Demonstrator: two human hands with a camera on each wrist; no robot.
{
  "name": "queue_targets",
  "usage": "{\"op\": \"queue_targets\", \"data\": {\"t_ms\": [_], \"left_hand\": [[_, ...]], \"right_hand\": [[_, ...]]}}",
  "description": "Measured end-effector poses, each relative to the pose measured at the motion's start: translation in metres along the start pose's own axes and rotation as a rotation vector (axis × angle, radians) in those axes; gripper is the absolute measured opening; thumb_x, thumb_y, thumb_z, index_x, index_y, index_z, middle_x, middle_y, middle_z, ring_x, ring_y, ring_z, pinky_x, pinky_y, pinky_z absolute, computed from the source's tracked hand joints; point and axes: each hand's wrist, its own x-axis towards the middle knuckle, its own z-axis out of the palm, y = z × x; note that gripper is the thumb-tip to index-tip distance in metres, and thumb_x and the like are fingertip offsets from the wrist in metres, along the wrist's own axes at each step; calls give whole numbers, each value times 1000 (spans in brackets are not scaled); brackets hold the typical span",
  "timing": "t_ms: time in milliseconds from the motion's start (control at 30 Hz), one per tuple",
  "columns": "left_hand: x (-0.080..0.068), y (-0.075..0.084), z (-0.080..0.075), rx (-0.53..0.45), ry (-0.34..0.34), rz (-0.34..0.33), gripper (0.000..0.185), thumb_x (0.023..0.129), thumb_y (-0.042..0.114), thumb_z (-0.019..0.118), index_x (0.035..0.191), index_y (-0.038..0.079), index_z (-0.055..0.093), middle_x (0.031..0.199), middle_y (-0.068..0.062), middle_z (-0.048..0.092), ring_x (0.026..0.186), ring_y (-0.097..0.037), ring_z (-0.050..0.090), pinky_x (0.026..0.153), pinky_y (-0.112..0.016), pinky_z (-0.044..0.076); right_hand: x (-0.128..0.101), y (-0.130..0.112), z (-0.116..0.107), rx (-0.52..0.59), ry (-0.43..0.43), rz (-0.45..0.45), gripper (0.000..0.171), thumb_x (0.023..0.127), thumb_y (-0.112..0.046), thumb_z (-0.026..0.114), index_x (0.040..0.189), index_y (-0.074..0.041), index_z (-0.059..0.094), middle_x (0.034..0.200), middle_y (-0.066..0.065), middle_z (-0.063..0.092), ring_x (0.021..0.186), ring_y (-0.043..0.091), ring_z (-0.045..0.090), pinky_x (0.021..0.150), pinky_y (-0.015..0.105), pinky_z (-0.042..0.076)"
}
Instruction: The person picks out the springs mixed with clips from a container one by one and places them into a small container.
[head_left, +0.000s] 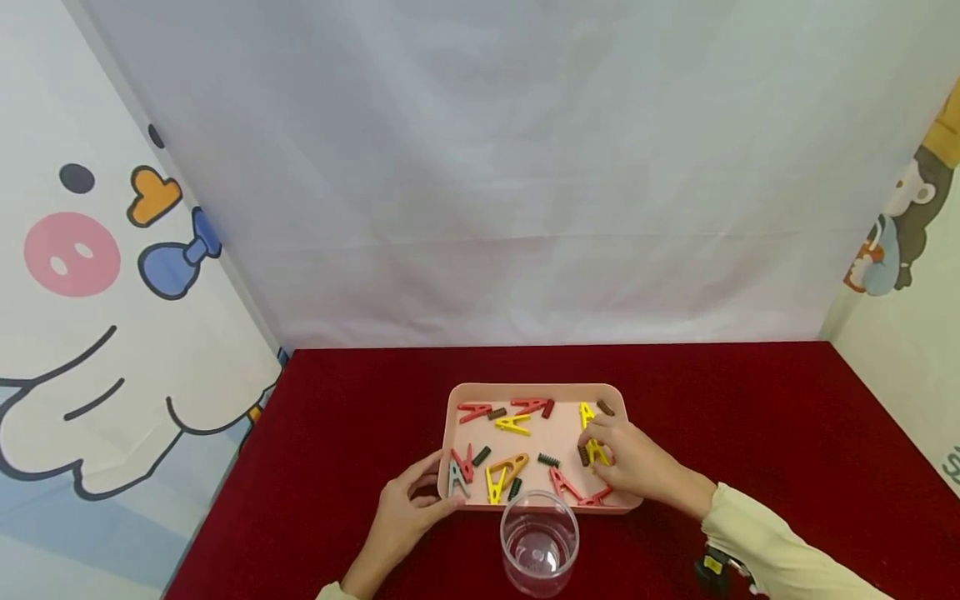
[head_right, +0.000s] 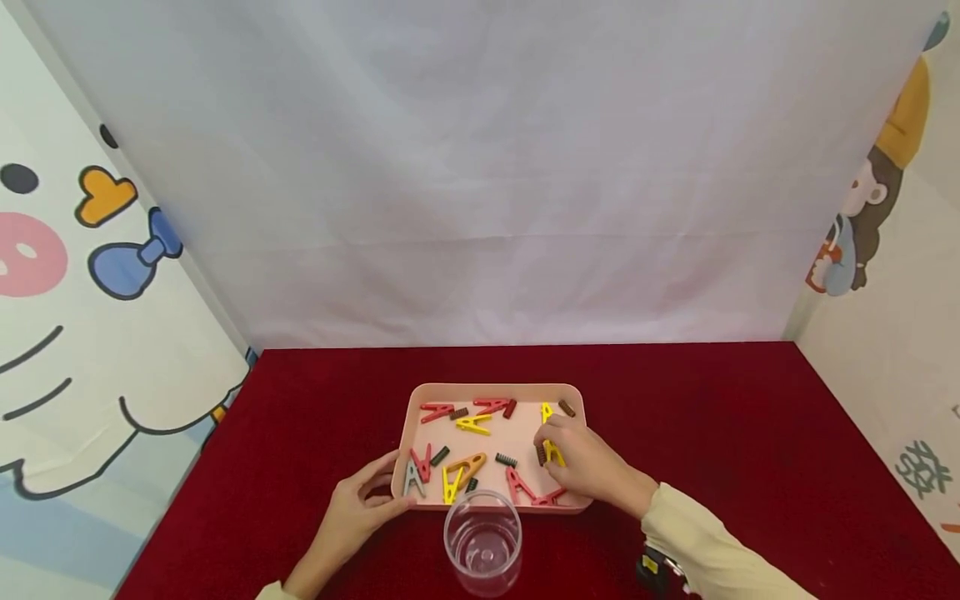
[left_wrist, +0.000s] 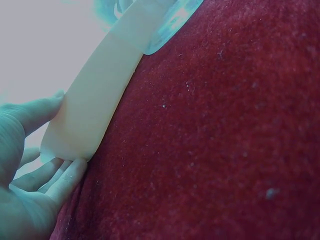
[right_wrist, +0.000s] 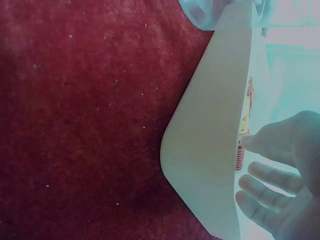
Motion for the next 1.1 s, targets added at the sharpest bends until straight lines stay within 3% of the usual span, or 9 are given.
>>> {"op": "queue_targets", "data": {"t_ms": [300,500,633,733,800,967,1100], "left_hand": [[0,0,0,13,6,-5,63,74,6,80,132,1,54,117,-21,60,102,-33,59,74,-27,54],[1,0,0,15,1,3,63,75,7,81,132,1,54,117,-21,60,102,-33,59,74,-28,54],[5,-16,1,14,10,10,64,74,11,82,132,6,55,117,-17,61,101,-28,60,74,-27,54],[10,-32,1,17,14,17,66,73,16,83,133,11,56,118,-13,61,101,-24,61,74,-25,54],[12,-38,1,18,13,22,66,73,18,83,132,13,56,119,-12,61,101,-23,61,74,-24,54],[11,-37,1,-1,9,15,66,73,15,83,133,11,55,119,-13,60,102,-25,60,74,-24,54],[8,-25,1,-11,3,13,66,74,8,81,133,5,54,119,-18,60,103,-31,59,73,-26,54]], "right_hand": [[9,5,8,-53,15,-60,21,67,4,73,84,-4,66,86,2,61,81,15,57,81,39,50],[13,8,13,-86,39,-93,19,64,5,74,81,-3,68,83,3,62,83,17,57,97,55,39],[14,7,14,-101,16,-78,18,66,4,74,80,-3,67,81,3,62,81,17,55,84,41,47],[15,5,14,-94,1,-59,17,67,5,75,79,-3,66,79,2,61,79,16,53,72,32,47],[15,5,16,-99,5,-55,16,67,5,75,78,-4,66,77,1,61,79,16,51,73,33,45],[16,6,19,-122,10,-56,15,68,3,75,76,-6,67,74,-2,61,76,15,50,72,34,40],[17,6,19,-105,10,-62,13,68,4,74,76,-5,68,73,-2,61,73,13,51,68,30,44]]}}
